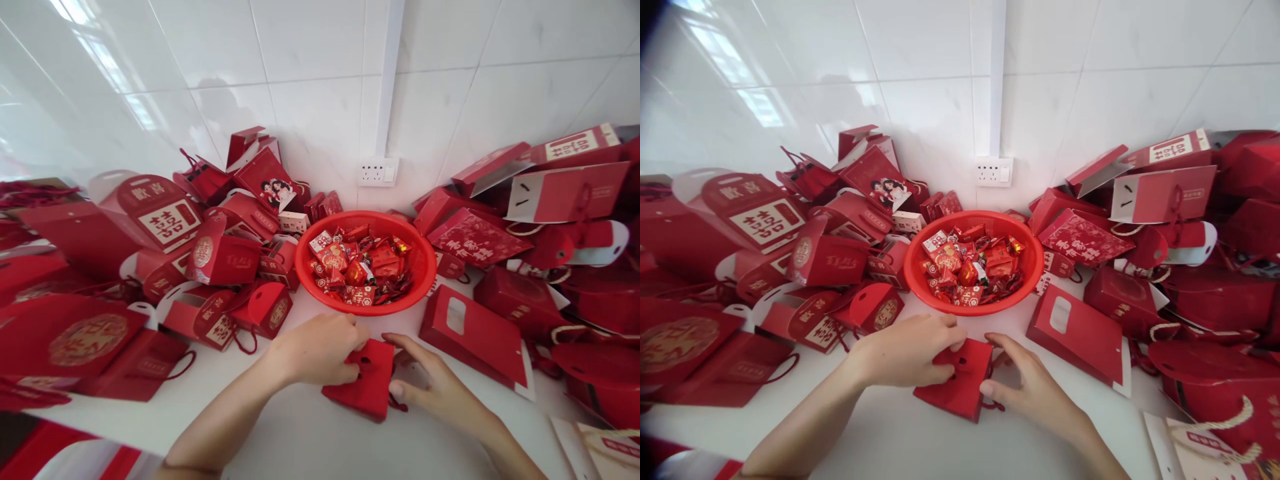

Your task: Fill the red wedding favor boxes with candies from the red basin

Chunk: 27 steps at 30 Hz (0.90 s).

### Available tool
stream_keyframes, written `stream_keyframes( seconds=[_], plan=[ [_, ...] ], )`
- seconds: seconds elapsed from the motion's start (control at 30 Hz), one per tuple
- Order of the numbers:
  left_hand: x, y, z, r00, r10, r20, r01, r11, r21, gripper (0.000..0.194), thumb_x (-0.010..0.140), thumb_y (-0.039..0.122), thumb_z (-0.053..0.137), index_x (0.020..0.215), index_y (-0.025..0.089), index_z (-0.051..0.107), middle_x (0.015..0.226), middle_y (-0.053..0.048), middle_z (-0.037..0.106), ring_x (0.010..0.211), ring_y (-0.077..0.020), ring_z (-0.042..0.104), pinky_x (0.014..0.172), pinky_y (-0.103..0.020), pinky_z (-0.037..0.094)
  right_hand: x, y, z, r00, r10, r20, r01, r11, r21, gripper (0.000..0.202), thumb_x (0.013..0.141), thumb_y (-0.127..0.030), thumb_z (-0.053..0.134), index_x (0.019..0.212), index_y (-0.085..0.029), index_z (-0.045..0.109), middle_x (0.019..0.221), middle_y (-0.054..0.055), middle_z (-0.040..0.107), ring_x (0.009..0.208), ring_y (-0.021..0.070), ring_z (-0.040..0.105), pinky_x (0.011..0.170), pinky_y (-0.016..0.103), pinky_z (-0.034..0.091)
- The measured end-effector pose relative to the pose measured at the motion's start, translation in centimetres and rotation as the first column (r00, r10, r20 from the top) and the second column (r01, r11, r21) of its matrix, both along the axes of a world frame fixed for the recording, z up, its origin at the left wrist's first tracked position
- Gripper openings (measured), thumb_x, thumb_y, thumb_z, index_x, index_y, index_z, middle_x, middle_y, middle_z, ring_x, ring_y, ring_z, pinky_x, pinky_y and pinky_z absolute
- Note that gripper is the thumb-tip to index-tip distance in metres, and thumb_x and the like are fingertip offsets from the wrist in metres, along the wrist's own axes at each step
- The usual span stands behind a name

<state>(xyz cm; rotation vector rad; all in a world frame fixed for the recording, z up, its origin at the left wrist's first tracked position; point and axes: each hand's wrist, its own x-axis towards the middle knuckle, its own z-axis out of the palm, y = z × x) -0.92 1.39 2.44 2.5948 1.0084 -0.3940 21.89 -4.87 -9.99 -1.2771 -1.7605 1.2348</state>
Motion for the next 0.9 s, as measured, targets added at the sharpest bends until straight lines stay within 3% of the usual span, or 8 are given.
stream_keyframes(
  seconds=[0.13,0.23,0.33,0.5,0.63,0.73,0.83,0.9],
  plan=[
    [0.3,-0.6,-0.3,1.000,-0.021,0.023,0.021,0.999,0.024,0.012,0.089,0.022,0.057,0.098,0.020,0.064,0.103,-0.007,0.065,0.083,-0.0232,0.068,0.065,-0.029,0.045,-0.5,-0.3,0.6,0.997,0.057,-0.049,-0.059,0.997,-0.044,0.073,0.084,-0.057,0.071,0.143,-0.021,0.050,0.135,0.015,0.063,0.105,0.0274,0.067,0.090,0.040,0.054],
    [0.4,-1.1,-0.6,0.999,-0.014,0.040,0.012,0.999,0.046,0.012,0.090,0.020,0.055,0.098,0.020,0.063,0.099,-0.006,0.063,0.085,-0.0241,0.068,0.067,-0.030,0.047,-1.0,-0.5,1.3,0.991,0.086,-0.105,-0.093,0.994,-0.064,0.065,0.088,-0.055,0.068,0.141,-0.020,0.052,0.122,0.012,0.069,0.093,0.0236,0.070,0.082,0.037,0.057],
    [-0.1,-1.8,-1.0,0.996,0.014,0.088,-0.019,0.998,0.059,0.013,0.092,0.020,0.053,0.100,0.021,0.063,0.100,-0.006,0.062,0.086,-0.0231,0.067,0.072,-0.031,0.050,-1.3,-0.8,1.7,0.991,0.069,-0.119,-0.077,0.995,-0.066,0.063,0.089,-0.053,0.067,0.141,-0.020,0.052,0.115,0.010,0.071,0.093,0.0237,0.070,0.081,0.036,0.057],
    [-1.4,-4.5,-3.1,0.946,0.149,0.288,-0.174,0.983,0.065,0.023,0.101,0.034,0.046,0.114,0.022,0.061,0.137,-0.013,0.055,0.110,-0.0276,0.064,0.094,-0.043,0.053,-1.6,-1.2,1.5,0.991,0.038,-0.132,-0.047,0.997,-0.066,0.061,0.092,-0.053,0.063,0.140,-0.019,0.048,0.116,0.010,0.069,0.093,0.0225,0.069,0.083,0.036,0.056],
    [-1.3,-7.4,-6.1,0.856,0.296,0.424,-0.341,0.940,0.033,0.056,0.093,0.056,0.059,0.137,0.022,0.052,0.161,-0.021,0.029,0.133,-0.0366,0.050,0.106,-0.055,0.048,-2.0,-1.4,0.6,0.995,-0.002,-0.101,-0.004,0.998,-0.057,0.062,0.094,-0.055,0.058,0.142,-0.019,0.044,0.101,0.008,0.071,0.086,0.0225,0.069,0.078,0.036,0.056],
    [-0.8,-8.7,-7.7,0.796,0.365,0.483,-0.428,0.903,0.024,0.084,0.080,0.068,0.069,0.145,0.021,0.045,0.165,-0.026,0.018,0.139,-0.0422,0.044,0.108,-0.062,0.044,-2.4,-1.5,-0.1,0.998,-0.034,-0.058,0.034,0.999,-0.001,0.059,0.095,-0.056,0.054,0.142,-0.020,0.046,0.107,0.009,0.070,0.093,0.0238,0.068,0.083,0.037,0.056],
    [-0.4,-8.9,-8.3,0.741,0.430,0.516,-0.500,0.866,-0.004,0.086,0.071,0.064,0.079,0.141,0.022,0.050,0.165,-0.024,0.018,0.140,-0.0438,0.043,0.107,-0.063,0.045,-2.8,-1.8,-0.3,0.998,-0.051,-0.031,0.052,0.998,0.036,0.060,0.096,-0.057,0.051,0.144,-0.021,0.045,0.121,0.012,0.066,0.100,0.0245,0.066,0.089,0.039,0.054],
    [-0.5,-8.8,-8.4,0.716,0.448,0.536,-0.517,0.856,-0.024,0.082,0.069,0.053,0.084,0.139,0.024,0.053,0.165,-0.022,0.022,0.141,-0.0424,0.042,0.108,-0.061,0.046,-2.9,-2.0,-0.2,0.998,-0.038,-0.047,0.038,0.999,0.013,0.063,0.097,-0.057,0.048,0.148,-0.021,0.041,0.117,0.012,0.067,0.097,0.0240,0.067,0.083,0.037,0.055]
  ],
)
